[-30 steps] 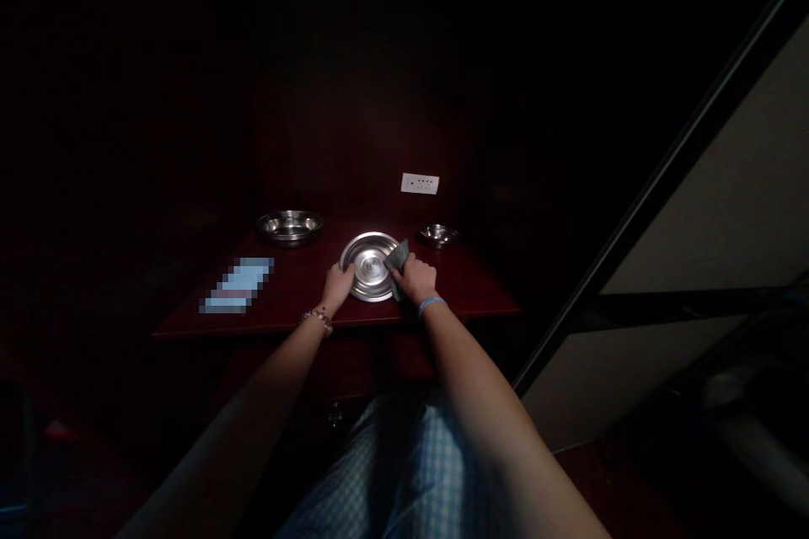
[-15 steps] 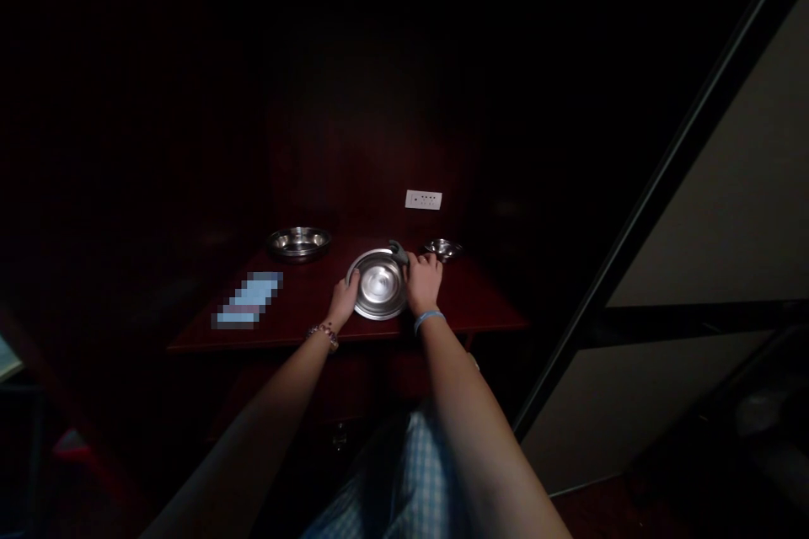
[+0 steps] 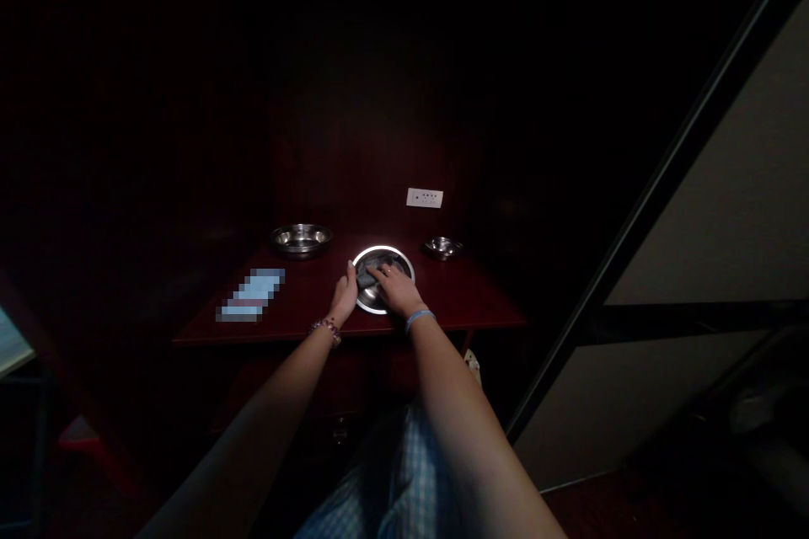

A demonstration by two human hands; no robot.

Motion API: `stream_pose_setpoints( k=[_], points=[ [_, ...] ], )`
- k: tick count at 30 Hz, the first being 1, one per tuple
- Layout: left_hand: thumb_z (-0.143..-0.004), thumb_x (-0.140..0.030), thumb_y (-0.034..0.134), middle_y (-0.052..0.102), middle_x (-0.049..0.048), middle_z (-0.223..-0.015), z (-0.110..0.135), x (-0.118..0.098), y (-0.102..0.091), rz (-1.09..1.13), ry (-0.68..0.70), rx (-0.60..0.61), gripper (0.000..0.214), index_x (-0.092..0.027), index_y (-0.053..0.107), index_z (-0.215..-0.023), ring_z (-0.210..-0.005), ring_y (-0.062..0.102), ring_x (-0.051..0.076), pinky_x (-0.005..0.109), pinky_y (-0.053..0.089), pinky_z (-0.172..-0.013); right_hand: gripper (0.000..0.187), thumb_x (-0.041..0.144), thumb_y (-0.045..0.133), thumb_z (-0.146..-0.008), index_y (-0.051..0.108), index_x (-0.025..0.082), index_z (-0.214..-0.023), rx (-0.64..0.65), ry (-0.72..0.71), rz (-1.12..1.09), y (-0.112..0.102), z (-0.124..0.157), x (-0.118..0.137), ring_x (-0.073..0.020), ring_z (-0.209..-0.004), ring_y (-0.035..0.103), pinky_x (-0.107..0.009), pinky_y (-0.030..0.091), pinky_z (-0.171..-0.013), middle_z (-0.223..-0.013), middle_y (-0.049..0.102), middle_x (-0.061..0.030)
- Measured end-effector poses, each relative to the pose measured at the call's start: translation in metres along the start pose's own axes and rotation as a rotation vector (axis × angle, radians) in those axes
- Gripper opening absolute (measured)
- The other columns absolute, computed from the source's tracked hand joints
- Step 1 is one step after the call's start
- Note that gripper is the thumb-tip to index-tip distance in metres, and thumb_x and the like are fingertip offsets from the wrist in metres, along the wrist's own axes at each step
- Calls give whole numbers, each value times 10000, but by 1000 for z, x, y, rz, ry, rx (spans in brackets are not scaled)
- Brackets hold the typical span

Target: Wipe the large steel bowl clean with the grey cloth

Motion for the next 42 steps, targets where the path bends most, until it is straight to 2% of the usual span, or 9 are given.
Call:
stream_pose_setpoints(
  k=[6, 12, 18, 24, 31, 37, 42],
  points=[
    [-825, -732, 200, 732, 174, -899, -1, 1, 1, 74, 5, 14, 815, -93, 697, -916, -916, 675, 276, 333, 479, -839, 557, 191, 495, -874, 378, 180, -1418, -21, -43, -11, 5, 0, -1, -256, -1229, 427, -400, 379, -1032, -1372, 459, -122],
    [-822, -735, 200, 729, 158, -812, -1, 1, 0, 57, 4, 9, 812, -97, 700, -874, -852, 677, 265, 330, 477, -819, 585, 217, 542, -858, 380, 181, -1419, -10, -66, -66, 6, 2, -5, -245, -1291, 369, -412, 304, -1094, -1410, 432, -118],
    [-788, -775, 213, 715, 137, -733, -3, 3, 0, 66, 9, 6, 829, -100, 693, -831, -819, 673, 256, 321, 487, -775, 563, 216, 533, -860, 401, 203, -1408, 39, -51, -131, 4, 5, -8, -230, -1299, 381, -402, 326, -1084, -1424, 429, -92],
    [-805, -753, 200, 717, 161, -776, -5, 5, 1, 49, 27, -6, 813, -103, 688, -802, -852, 671, 260, 322, 482, -801, 540, 216, 525, -868, 418, 203, -1397, 48, -46, -154, -1, 8, -10, -222, -1307, 382, -404, 318, -1092, -1429, 432, -90],
    [-816, -732, 204, 700, 138, -702, -6, 6, 1, 35, 40, -11, 769, -128, 671, -721, -841, 666, 259, 323, 483, -789, 526, 205, 523, -869, 433, 178, -1387, 59, -50, -159, -3, 11, -10, -217, -1309, 386, -378, 324, -1089, -1422, 445, -95],
    [-822, -721, 203, 710, 133, -740, -7, 7, 1, 35, 43, -20, 744, -142, 659, -721, -850, 665, 258, 322, 482, -774, 496, 220, 517, -876, 460, 174, -1366, 68, -34, -171, -3, 9, -10, -215, -1301, 400, -375, 326, -1088, -1407, 465, -98],
    [-803, -744, 229, 664, 107, -616, -7, 8, 0, 25, 30, -21, 722, -162, 628, -650, -810, 655, 256, 319, 478, -737, 511, 224, 528, -870, 449, 217, -1374, 77, -20, -179, 0, 9, -12, -210, -1294, 411, -385, 340, -1080, -1412, 461, -77]
  ],
)
Point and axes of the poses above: each hand's wrist, its own z-axis away from the middle knuckle, its own y-axis out of the palm, x = y × z, the point moved 4 cm from there along -z, towards the middle knuckle
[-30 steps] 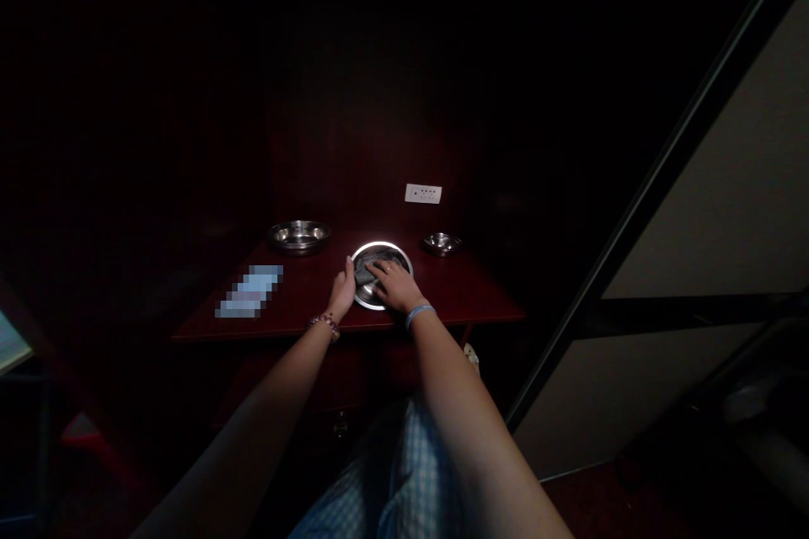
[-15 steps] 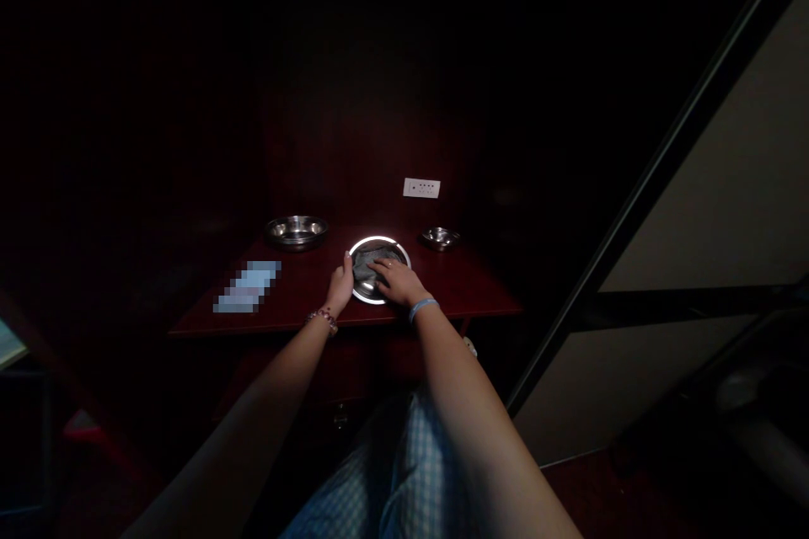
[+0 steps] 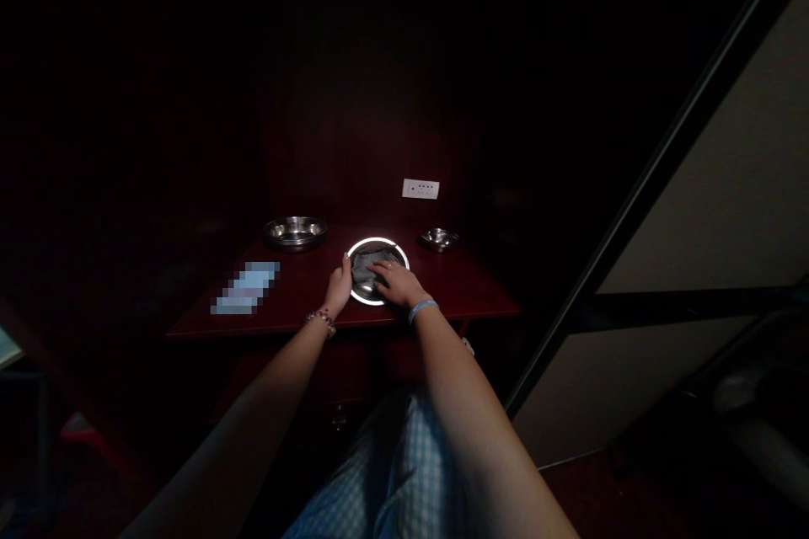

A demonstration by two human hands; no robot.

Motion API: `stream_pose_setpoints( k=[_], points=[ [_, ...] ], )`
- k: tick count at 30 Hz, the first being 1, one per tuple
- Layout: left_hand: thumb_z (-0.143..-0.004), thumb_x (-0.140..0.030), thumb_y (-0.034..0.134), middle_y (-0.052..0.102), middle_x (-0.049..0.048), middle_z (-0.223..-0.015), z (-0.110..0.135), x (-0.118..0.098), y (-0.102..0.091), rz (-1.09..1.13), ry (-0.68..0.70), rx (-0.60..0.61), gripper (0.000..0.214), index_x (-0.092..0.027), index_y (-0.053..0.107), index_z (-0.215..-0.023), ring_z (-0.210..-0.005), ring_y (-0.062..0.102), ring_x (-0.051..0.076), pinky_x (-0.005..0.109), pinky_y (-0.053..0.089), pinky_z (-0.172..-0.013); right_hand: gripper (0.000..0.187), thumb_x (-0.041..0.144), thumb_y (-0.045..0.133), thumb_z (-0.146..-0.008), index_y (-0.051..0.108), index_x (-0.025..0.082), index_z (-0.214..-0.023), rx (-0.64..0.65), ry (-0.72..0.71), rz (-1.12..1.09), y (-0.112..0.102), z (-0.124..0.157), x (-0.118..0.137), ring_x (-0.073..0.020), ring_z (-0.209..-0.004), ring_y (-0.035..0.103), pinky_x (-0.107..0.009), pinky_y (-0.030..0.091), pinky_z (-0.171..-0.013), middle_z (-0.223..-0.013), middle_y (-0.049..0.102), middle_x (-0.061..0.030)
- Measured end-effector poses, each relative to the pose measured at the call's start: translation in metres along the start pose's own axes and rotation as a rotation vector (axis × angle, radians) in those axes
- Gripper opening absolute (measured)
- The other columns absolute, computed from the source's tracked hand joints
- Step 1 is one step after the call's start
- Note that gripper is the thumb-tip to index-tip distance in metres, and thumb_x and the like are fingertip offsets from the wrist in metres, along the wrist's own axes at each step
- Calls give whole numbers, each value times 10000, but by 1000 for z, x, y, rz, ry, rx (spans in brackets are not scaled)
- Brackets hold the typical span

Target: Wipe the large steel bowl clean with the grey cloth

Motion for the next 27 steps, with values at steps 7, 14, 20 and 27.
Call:
stream_pose_setpoints(
  k=[7, 14, 20, 27],
  points=[
    [-811, -731, 215, 622, 82, -561, 0, 0, -1, -21, 0, 2, 706, -179, 606, -613, -770, 645, 246, 312, 471, -726, 492, 237, 533, -876, 468, 187, -1361, 10, 1, -2, 1, 1, 2, -215, -1303, 411, -374, 332, -1090, -1411, 467, -93],
    [-820, -715, 213, 615, 90, -562, 2, -3, -1, -24, 17, -2, 714, -166, 631, -635, -732, 637, 238, 315, 467, -743, 520, 233, 549, -863, 459, 166, -1370, 46, 53, -46, 5, 0, 2, -218, -1316, 412, -351, 329, -1092, -1437, 440, -102],
    [-822, -712, 213, 613, 83, -573, 3, -3, -3, -60, 8, -23, 719, -154, 639, -665, -688, 622, 231, 307, 460, -678, 515, 257, 567, -858, 471, 206, -1362, 28, 87, -109, 11, -4, -2, -214, -1315, 416, -368, 334, -1089, -1440, 439, -90],
    [-817, -719, 205, 639, 109, -609, 3, -3, -2, -66, -5, -20, 744, -138, 649, -681, -663, 623, 224, 305, 456, -659, 473, 260, 550, -869, 500, 201, -1336, 1, 97, -111, 10, -7, 1, -220, -1267, 460, -366, 352, -1066, -1410, 467, -92]
  ],
)
Point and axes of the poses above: each hand's wrist, its own z-axis away from the middle knuckle, its own y-axis out of the palm, x = y × z, the point moved 4 cm from there along -z, towards the middle knuckle
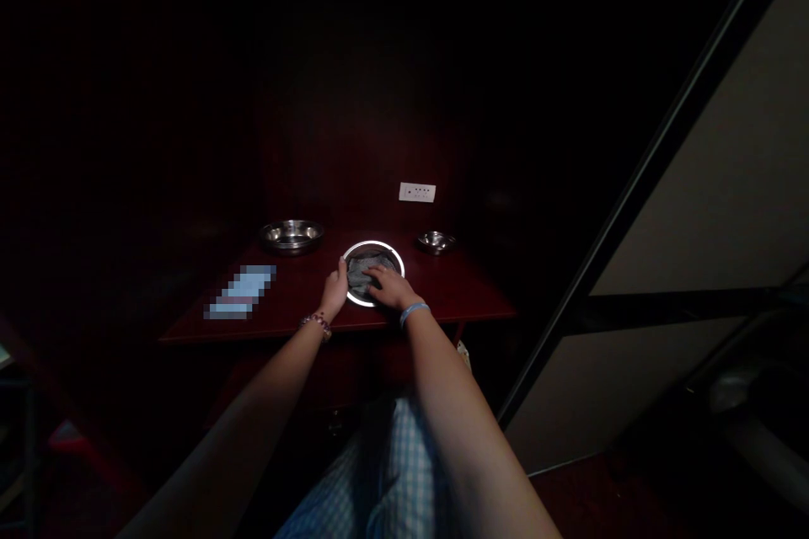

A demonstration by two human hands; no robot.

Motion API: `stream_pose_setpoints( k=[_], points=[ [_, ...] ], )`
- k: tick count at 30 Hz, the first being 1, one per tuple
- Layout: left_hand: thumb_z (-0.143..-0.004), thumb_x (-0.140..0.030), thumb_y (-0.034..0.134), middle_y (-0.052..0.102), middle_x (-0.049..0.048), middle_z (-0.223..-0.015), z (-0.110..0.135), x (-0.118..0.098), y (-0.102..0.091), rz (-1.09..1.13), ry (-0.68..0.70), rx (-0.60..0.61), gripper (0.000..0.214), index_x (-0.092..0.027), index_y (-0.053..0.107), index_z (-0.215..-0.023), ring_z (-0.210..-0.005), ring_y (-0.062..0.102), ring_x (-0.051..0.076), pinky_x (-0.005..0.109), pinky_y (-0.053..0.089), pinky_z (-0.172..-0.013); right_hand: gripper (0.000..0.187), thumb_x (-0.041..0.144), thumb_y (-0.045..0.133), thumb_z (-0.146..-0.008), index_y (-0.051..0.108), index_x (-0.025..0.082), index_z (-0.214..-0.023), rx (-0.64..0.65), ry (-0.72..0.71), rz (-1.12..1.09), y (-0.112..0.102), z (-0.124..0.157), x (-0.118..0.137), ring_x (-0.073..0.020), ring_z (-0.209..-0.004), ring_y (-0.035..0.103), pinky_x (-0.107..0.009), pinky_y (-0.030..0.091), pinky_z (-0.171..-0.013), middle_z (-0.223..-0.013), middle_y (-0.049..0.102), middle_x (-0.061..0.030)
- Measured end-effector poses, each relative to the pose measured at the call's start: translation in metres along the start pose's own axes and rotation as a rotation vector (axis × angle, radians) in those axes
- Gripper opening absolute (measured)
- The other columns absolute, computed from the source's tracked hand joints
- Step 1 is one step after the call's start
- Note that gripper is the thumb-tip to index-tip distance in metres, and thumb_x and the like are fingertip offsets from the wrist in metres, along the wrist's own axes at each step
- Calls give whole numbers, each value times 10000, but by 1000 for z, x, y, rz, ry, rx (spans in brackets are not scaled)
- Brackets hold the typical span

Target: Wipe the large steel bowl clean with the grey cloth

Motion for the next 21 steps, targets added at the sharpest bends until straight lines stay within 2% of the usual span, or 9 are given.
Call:
stream_pose_setpoints(
  k=[4, 12, 21],
  points=[
    [-817, -726, 192, 657, 119, -627, 1, -2, 0, -4, 14, 0, 763, -130, 655, -703, -693, 635, 236, 313, 468, -670, 468, 264, 532, -878, 500, 166, -1334, 3, 6, 34, -4, 1, 4, -230, -1255, 463, -350, 348, -1066, -1389, 480, -101],
    [-826, -706, 190, 676, 164, -721, 0, 0, 1, -1, -5, 6, 761, -115, 664, -750, -766, 648, 252, 328, 468, -754, 461, 263, 507, -886, 489, 173, -1339, -1, 20, 56, -4, 5, 9, -222, -1246, 457, -347, 338, -1067, -1385, 477, -88],
    [-835, -694, 180, 691, 166, -753, 0, 0, 2, 4, 1, 25, 756, -119, 662, -744, -840, 661, 259, 328, 468, -807, 408, 280, 472, -901, 531, 180, -1292, -19, 57, 97, -6, 0, 15, -229, -1208, 467, -349, 369, -1037, -1332, 501, -85]
  ],
)
Point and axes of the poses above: each hand's wrist, its own z-axis away from the middle knuckle, its own y-axis out of the palm, x = y × z, the point moved 4 cm from there along -z, towards the middle knuckle
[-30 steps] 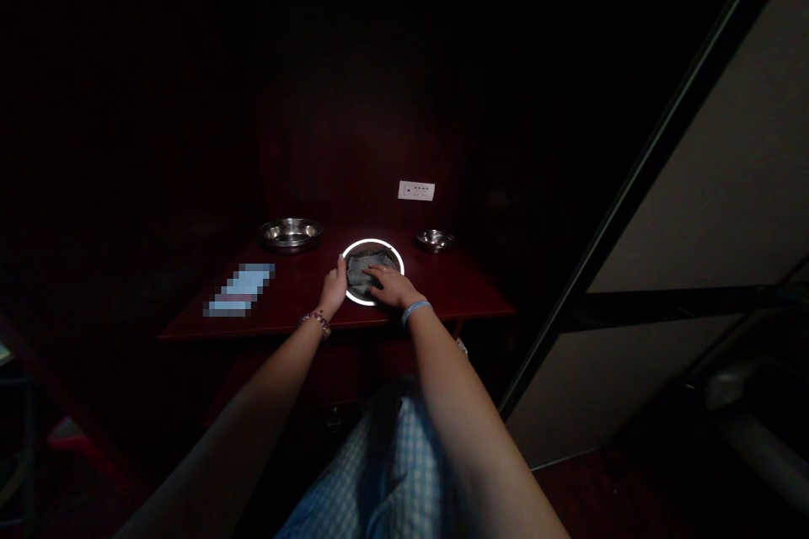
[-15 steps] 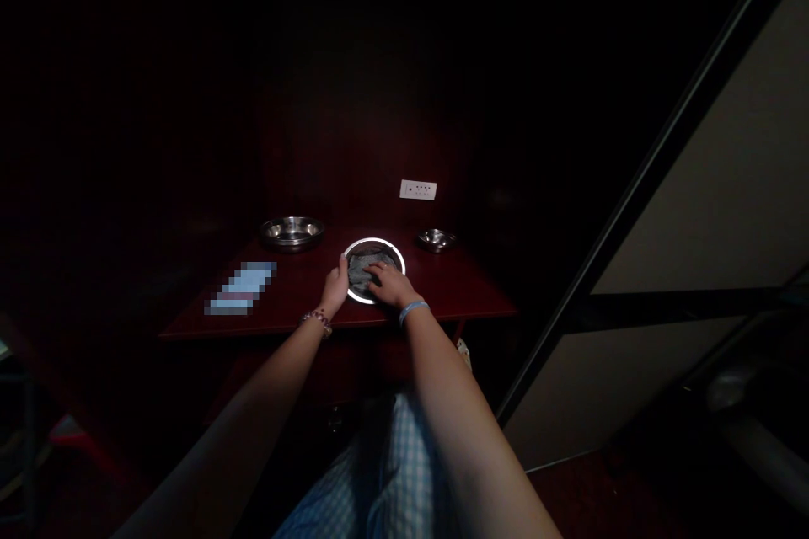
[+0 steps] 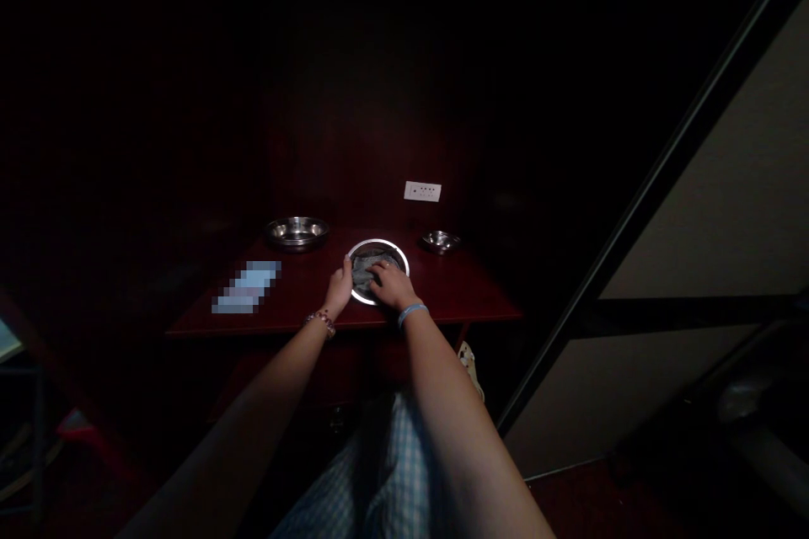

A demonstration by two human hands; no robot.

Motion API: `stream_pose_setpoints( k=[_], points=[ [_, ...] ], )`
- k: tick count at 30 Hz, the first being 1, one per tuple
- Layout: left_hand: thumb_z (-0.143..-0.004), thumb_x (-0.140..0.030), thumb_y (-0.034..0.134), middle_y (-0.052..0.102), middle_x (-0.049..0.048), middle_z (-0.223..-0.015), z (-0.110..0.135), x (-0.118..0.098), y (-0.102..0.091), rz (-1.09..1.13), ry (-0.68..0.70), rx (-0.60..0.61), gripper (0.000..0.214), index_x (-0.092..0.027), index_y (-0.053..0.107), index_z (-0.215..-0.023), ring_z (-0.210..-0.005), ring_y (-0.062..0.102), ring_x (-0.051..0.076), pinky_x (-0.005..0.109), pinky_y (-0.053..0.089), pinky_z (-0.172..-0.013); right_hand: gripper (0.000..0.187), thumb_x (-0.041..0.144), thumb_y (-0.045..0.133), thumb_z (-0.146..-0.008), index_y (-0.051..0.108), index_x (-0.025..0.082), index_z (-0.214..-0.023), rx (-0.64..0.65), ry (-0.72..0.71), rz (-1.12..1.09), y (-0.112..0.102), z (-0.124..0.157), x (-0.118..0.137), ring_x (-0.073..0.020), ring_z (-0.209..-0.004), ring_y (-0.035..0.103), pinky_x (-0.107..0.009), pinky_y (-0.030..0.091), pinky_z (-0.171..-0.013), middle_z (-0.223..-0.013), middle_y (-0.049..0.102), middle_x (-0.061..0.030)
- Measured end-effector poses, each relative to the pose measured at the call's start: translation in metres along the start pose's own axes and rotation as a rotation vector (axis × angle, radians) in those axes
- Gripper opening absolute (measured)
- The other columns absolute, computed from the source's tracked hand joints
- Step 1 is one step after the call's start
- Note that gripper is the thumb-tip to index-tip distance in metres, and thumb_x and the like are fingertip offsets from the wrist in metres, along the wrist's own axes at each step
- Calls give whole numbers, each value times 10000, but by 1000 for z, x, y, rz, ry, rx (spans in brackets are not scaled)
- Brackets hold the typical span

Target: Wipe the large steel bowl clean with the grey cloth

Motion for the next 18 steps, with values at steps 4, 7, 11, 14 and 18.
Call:
stream_pose_setpoints(
  k=[4, 7, 11, 14, 18],
  points=[
    [-848, -674, 186, 709, 196, -853, -1, 1, 0, 3, 3, -3, 758, -102, 683, -834, -890, 664, 281, 340, 473, -814, 402, 295, 463, -901, 538, 203, -1285, -5, 35, 26, -1, -1, 2, -234, -1193, 470, -359, 386, -1017, -1316, 502, -83],
    [-848, -672, 191, 710, 210, -922, -1, 1, 0, 18, 7, -7, 763, -92, 686, -881, -925, 662, 292, 353, 471, -836, 403, 297, 459, -901, 535, 212, -1287, -1, 41, 36, -1, -1, 3, -234, -1192, 466, -359, 387, -1014, -1311, 502, -81],
    [-839, -686, 187, 709, 210, -929, -2, 2, 1, 18, 8, -7, 785, -85, 688, -893, -939, 660, 297, 368, 463, -862, 399, 290, 455, -901, 540, 202, -1281, -8, 36, 28, -2, 0, 3, -231, -1186, 469, -352, 385, -1015, -1312, 500, -82],
    [-840, -687, 192, 709, 203, -875, -2, 2, 1, 25, 9, -4, 786, -79, 688, -881, -916, 659, 291, 354, 469, -839, 395, 284, 464, -897, 548, 200, -1274, -16, 31, 16, -2, 1, 4, -227, -1180, 473, -346, 385, -1017, -1310, 503, -75],
    [-837, -690, 200, 702, 189, -791, -1, 2, 0, 23, 8, -12, 772, -91, 686, -825, -863, 658, 282, 345, 471, -804, 395, 273, 479, -891, 547, 206, -1274, -15, 32, 1, 0, 1, 4, -223, -1183, 471, -349, 384, -1021, -1310, 507, -69]
  ],
)
Point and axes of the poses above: each hand's wrist, its own z-axis away from the middle knuckle, its own y-axis out of the palm, x = y × z, the point moved 4 cm from there along -z, towards the middle knuckle
